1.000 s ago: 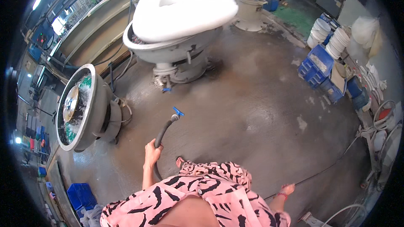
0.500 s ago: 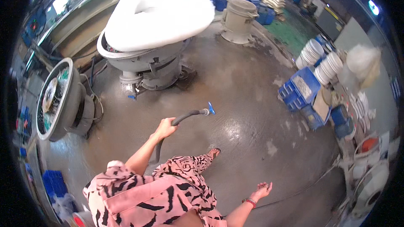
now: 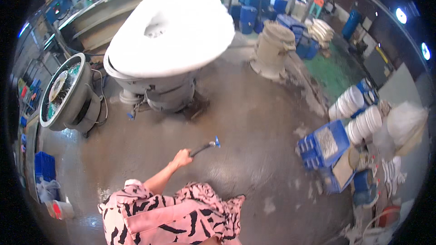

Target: The person uses a hose to spray water and foam into industrial mixing or vibrating tubs to clean them, then sprays the floor and the exterior of the machines.

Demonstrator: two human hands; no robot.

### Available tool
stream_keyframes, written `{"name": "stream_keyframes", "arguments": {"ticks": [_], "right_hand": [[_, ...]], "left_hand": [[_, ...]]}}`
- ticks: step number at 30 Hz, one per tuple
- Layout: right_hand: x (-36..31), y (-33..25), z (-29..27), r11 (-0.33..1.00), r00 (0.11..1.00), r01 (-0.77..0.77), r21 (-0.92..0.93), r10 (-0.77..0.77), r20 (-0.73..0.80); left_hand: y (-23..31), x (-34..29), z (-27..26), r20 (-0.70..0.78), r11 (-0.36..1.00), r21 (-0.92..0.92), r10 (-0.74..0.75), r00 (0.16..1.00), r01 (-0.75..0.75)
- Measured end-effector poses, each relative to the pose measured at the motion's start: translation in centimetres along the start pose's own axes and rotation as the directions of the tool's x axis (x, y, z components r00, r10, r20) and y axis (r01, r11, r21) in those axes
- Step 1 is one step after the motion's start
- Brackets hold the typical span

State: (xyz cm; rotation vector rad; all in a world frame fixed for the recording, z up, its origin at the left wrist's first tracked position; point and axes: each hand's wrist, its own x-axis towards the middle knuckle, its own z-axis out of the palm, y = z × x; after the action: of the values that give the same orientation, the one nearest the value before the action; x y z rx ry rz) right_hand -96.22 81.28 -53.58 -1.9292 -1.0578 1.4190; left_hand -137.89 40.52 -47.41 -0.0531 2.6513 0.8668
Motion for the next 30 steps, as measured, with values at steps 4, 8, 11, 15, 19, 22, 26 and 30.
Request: {"name": "stream_keyframes", "arguments": {"ticks": [4, 8, 11, 15, 19, 22, 26, 30], "right_hand": [[6.4, -10.1, 8.6, 0.990, 0.987, 0.133, -0.037, -0.129, 0.098], [13.5, -22.1, 15.5, 0.950, 0.932, 0.302, -0.082, -0.276, 0.234], [18.1, -31.2, 18.6, 0.907, 0.882, 0.415, -0.077, -0.380, 0.279], [23.2, -40.2, 24.5, 0.839, 0.777, 0.538, -0.075, -0.460, 0.431], [26.3, -44.4, 31.5, 0.797, 0.666, 0.604, -0.027, -0.486, 0.566], [28.6, -43.4, 40.7, 0.873, 0.617, 0.464, 0.152, -0.441, 0.651], [27.8, -45.1, 49.4, 0.901, 0.602, 0.387, 0.197, -0.409, 0.686], [28.8, -48.9, 55.9, 0.941, 0.606, 0.177, 0.289, -0.336, 0.721]], "left_hand": [[5.7, 1.6, 3.7, -0.051, 0.980, -0.115, -0.171, 0.984, 0.164], [11.5, 2.3, 6.8, -0.046, 0.944, -0.164, -0.297, 0.954, 0.286], [18.0, 4.3, 7.9, 0.011, 0.924, -0.168, -0.346, 0.938, 0.343], [23.1, 5.7, 9.5, -0.098, 0.913, -0.204, -0.377, 0.921, 0.353], [28.6, 7.7, 9.9, -0.056, 0.900, -0.251, -0.381, 0.923, 0.356], [30.5, 10.8, 10.3, -0.074, 0.893, -0.245, -0.405, 0.911, 0.378], [32.8, 17.0, 10.3, -0.203, 0.901, -0.220, -0.417, 0.886, 0.373], [35.0, 23.9, 8.8, -0.179, 0.869, -0.268, -0.468, 0.865, 0.415]]}}
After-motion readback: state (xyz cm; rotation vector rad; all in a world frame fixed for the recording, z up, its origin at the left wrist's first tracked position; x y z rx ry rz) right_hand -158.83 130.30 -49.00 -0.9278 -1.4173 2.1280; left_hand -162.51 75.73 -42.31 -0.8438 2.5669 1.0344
